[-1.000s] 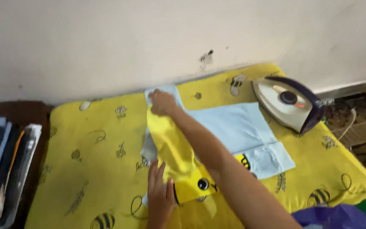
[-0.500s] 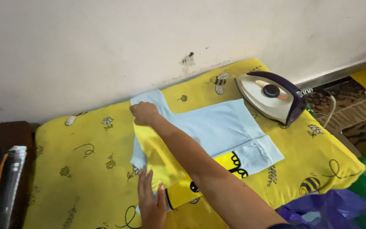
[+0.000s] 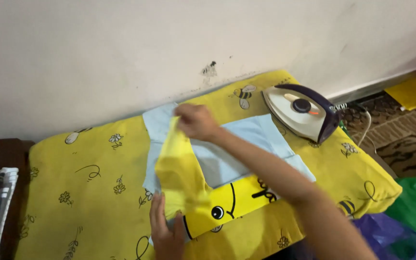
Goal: The person irons a light blue t-shirt with a yellow graphic on a yellow patterned ironing board. They smooth the fabric, iron both sides of the shirt, and then fold it neatly.
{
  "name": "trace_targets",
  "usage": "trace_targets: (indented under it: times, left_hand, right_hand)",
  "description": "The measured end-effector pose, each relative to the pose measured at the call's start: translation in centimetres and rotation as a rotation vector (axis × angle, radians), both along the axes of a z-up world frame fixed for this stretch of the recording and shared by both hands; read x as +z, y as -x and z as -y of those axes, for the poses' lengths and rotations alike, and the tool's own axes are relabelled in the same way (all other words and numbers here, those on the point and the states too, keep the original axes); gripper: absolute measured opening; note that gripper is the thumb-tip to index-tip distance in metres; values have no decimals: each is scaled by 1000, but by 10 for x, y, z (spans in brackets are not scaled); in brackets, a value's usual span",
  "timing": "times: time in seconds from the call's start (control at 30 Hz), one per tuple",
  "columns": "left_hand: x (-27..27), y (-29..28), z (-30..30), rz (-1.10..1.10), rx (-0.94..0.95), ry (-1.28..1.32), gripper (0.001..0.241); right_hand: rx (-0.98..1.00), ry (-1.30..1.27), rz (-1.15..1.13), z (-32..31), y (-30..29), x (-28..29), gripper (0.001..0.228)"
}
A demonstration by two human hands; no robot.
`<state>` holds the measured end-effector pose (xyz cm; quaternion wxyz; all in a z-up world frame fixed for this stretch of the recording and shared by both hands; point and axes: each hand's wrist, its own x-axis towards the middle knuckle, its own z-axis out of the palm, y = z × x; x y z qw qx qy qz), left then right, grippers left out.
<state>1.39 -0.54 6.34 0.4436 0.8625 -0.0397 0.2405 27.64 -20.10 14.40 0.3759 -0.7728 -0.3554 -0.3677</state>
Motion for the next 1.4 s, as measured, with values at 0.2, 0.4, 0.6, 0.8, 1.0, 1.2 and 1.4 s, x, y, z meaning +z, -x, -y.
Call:
trace_targets:
  times: [0.2, 0.4, 0.6, 0.8, 1.0, 1.2, 1.4]
  left_hand:
    - [-25, 9, -7, 51, 104, -226, 63]
    - [-45, 1, -8, 385, -55, -288, 40]
    - [-36, 3, -17, 378, -125, -402, 26]
    - [-52, 8, -26, 199, -85, -552, 31]
    - [-34, 18, -25, -41, -1, -734, 35]
    - [-13, -11, -6, 177, -145, -616, 40]
    - [-36, -58, 85, 229, -496, -558, 39]
  right_hand:
    - [-296, -119, 61, 151, 180, -19, 17]
    - [-982, -391, -857, 159, 271, -49, 27]
    - [-599, -647, -601, 148, 251, -22, 8]
    - [-960, -285, -528, 144, 260, -37, 9]
    - [-1140, -126, -649, 159, 257, -57, 2]
    - [-1082, 198, -612, 167, 251, -60, 25]
    - [-488, 215, -343, 104, 238, -43, 26]
